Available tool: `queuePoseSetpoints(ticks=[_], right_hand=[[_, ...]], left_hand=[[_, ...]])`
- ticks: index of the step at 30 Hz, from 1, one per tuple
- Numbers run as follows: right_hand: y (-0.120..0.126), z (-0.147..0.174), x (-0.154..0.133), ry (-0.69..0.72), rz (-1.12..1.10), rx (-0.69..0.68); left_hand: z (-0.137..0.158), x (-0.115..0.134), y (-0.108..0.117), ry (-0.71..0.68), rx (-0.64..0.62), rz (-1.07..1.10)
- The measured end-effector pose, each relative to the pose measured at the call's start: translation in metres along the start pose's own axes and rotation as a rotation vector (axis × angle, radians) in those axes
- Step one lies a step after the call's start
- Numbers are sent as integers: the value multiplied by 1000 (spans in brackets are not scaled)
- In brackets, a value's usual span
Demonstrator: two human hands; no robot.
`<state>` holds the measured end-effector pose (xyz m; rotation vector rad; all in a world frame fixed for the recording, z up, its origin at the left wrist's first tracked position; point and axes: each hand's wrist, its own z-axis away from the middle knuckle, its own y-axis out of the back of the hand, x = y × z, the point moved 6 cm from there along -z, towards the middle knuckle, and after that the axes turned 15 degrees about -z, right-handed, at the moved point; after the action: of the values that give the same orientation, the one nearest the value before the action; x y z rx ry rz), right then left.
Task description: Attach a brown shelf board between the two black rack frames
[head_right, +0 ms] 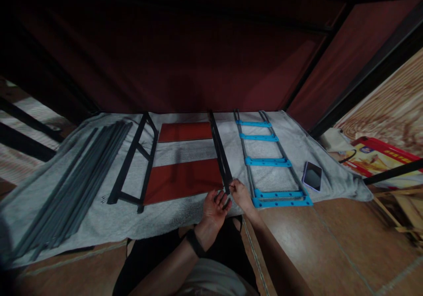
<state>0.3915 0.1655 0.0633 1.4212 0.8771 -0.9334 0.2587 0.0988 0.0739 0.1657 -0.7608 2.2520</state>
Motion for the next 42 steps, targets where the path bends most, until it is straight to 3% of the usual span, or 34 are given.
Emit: queuePoseSetpoints(ticks=[8, 20, 32, 42], right_hand=[[-7, 1, 7, -114, -337, -47], [-8, -1, 7, -121, -483, -46], [-5, -1, 6, -31, -453, -53], [-6, 1, 7, -7, -174, -19]], left_hand=[[-3, 0, -4, 0, -31, 10], [-27, 0, -10, -53, -34, -15], [-36, 0, -6, -130, -96, 25], [-37, 2, -4, -146, -96, -3]])
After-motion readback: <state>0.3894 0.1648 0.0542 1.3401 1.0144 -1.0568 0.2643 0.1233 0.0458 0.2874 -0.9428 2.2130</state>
